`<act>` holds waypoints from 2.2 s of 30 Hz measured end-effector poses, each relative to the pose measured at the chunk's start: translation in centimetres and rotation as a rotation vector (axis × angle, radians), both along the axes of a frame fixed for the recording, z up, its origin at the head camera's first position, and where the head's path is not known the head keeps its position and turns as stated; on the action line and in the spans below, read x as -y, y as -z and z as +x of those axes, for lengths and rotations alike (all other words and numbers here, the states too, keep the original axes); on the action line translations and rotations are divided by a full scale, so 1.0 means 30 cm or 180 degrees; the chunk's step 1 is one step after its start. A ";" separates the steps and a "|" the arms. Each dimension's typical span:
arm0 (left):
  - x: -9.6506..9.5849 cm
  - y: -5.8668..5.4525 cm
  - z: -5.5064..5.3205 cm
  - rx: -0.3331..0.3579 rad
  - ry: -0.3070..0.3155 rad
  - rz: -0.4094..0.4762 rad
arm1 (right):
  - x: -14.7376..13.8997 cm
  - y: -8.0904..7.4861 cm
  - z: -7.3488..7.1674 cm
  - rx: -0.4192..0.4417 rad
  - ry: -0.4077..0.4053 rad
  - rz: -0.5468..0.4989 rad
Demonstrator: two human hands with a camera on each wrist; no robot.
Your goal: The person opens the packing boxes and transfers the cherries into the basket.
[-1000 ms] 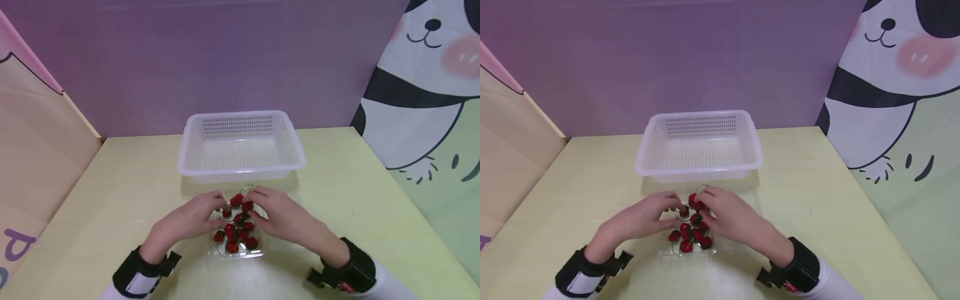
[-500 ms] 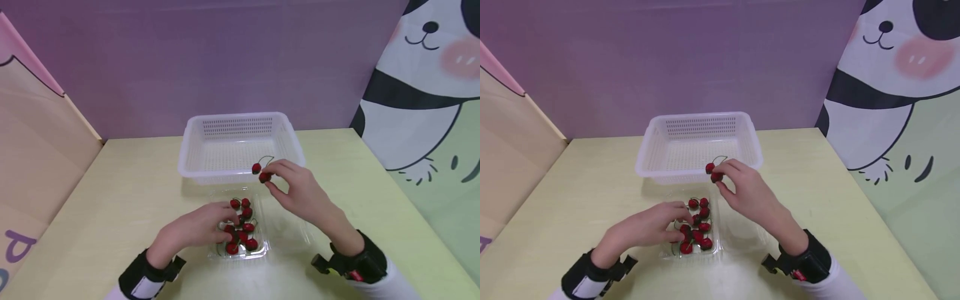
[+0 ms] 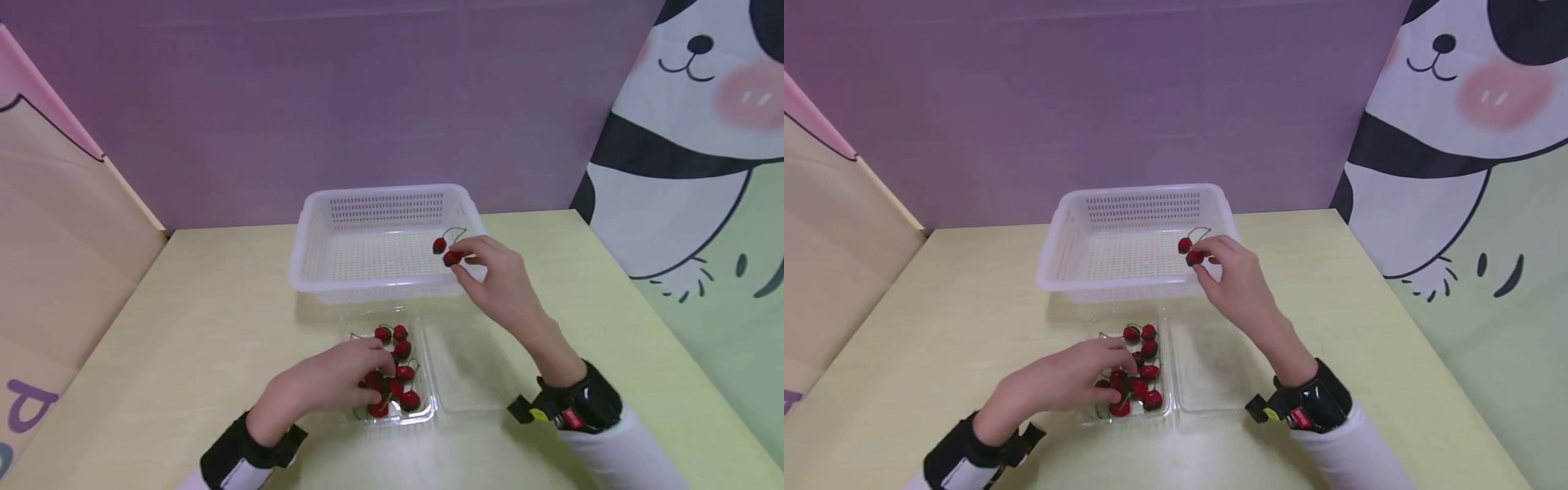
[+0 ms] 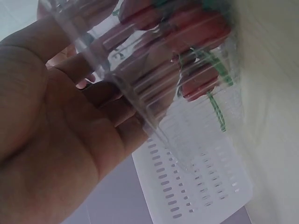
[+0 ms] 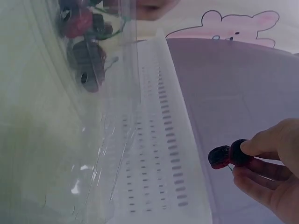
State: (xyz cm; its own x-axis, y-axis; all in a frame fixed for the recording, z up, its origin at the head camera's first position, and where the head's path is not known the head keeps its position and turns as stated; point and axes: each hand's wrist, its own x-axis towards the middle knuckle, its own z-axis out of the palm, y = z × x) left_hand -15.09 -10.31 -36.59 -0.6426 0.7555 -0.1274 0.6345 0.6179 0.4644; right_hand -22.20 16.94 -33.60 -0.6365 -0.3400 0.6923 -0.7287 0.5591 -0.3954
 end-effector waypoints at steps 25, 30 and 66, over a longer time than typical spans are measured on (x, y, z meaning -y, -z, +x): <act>-0.003 0.017 0.009 -0.0312 0.0033 -0.0134 | -0.047 0.082 -0.085 0.0307 0.0636 0.0115; -0.003 0.018 0.006 -0.0313 0.0038 -0.0122 | -0.054 0.086 -0.087 0.0344 0.0763 0.0157; 0.011 -0.011 0.005 -0.0247 0.0153 0.0143 | -0.037 0.077 -0.064 0.0328 0.0615 0.0342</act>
